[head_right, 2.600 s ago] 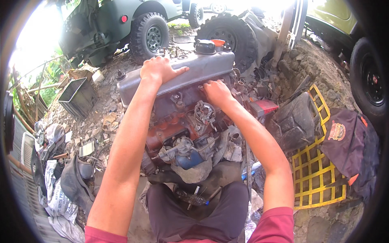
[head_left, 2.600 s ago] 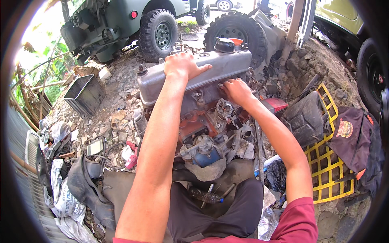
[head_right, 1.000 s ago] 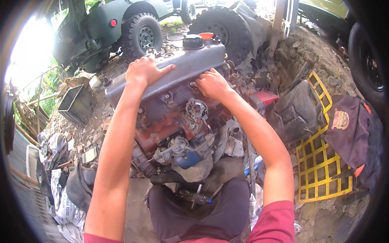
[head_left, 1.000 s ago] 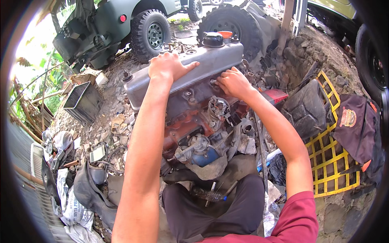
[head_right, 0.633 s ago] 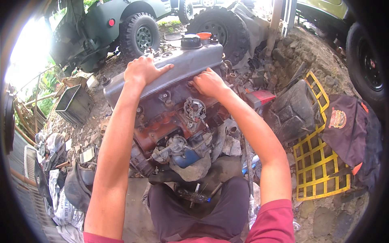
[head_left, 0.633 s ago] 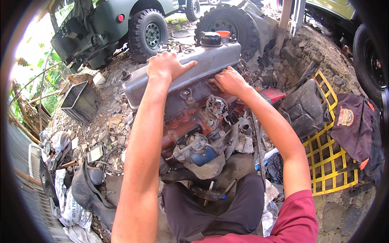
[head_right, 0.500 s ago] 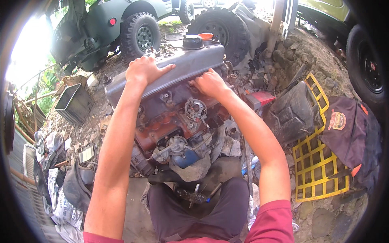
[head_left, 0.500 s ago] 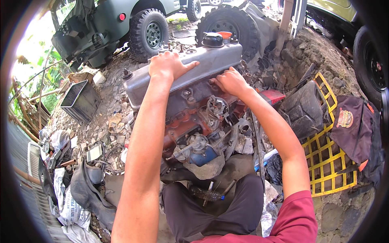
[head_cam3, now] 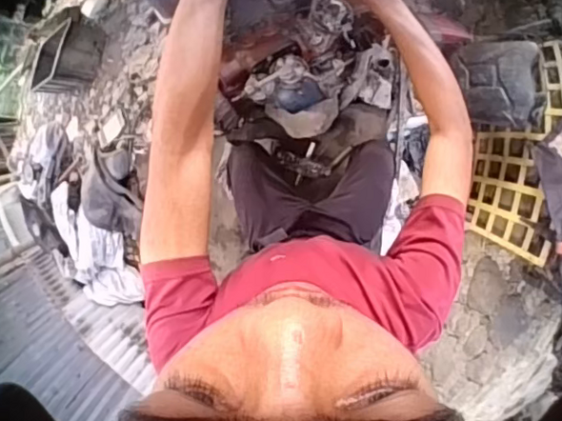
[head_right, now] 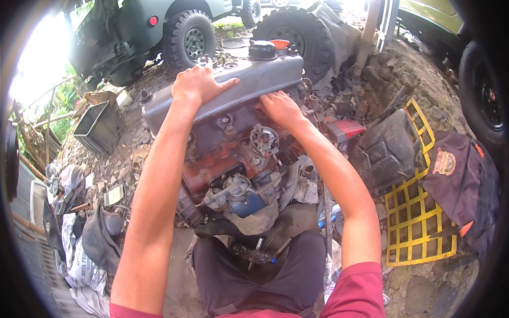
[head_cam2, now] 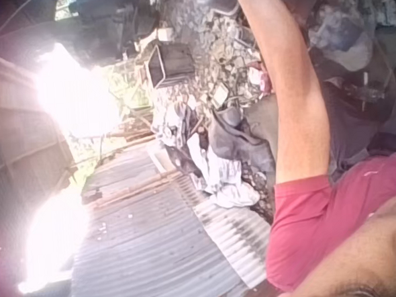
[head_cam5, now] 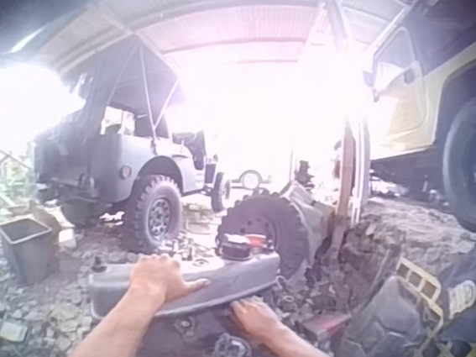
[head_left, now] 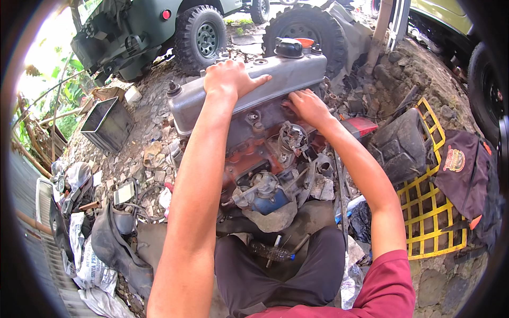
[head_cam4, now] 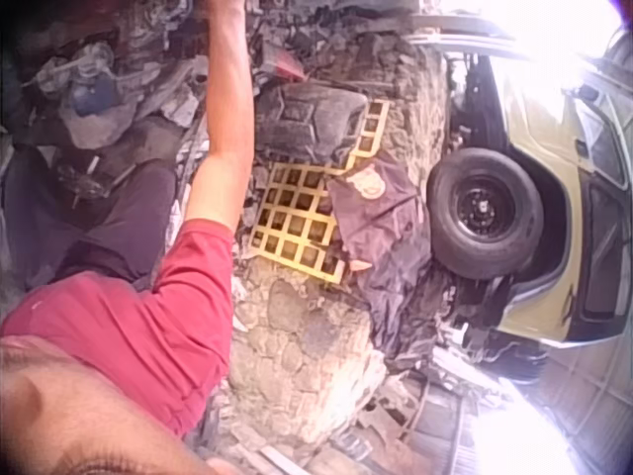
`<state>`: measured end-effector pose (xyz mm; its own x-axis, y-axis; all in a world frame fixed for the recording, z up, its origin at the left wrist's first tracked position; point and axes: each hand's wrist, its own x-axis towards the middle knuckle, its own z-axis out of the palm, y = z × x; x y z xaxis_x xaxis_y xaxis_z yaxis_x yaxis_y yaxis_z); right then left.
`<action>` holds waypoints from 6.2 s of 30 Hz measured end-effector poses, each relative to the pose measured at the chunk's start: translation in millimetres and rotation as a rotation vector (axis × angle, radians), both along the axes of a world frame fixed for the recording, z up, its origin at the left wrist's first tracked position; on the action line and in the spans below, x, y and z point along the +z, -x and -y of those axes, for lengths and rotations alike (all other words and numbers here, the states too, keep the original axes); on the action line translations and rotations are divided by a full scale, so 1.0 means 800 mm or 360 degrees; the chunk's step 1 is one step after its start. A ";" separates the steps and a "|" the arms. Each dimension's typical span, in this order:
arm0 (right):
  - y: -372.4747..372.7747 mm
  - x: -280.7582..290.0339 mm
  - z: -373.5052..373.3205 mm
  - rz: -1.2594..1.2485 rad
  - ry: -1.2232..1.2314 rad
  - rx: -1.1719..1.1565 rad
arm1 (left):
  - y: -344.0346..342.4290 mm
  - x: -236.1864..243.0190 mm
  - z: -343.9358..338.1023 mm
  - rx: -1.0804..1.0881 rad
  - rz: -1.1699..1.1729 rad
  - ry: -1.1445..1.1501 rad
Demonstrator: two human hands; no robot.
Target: The person removes a spark plug from an engine, cleans it with a cloth and a brush, and then puts it back into the engine.
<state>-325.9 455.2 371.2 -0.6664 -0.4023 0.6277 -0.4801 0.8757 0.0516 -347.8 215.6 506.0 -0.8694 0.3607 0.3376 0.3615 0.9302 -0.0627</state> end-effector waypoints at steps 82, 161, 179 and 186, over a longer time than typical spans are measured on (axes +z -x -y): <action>0.000 0.017 -0.007 0.0150 -0.0255 -0.0255 | 0.004 -0.002 0.000 -0.0008 0.0026 0.0013; -0.004 0.005 -0.011 -0.0080 -0.0207 -0.0063 | 0.002 0.001 -0.001 -0.0028 0.0067 -0.0005; -0.005 0.005 -0.002 0.0340 -0.0243 -0.0451 | 0.004 -0.003 -0.002 -0.0014 0.0013 0.0012; -0.008 0.006 -0.011 0.0040 -0.0130 -0.0107 | 0.000 0.000 -0.003 -0.0008 0.0036 0.0003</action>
<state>-319.9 464.4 376.1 -0.7086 -0.4057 0.5773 -0.4227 0.8992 0.1131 -347.4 218.0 506.3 -0.8750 0.3659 0.3170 0.3677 0.9282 -0.0563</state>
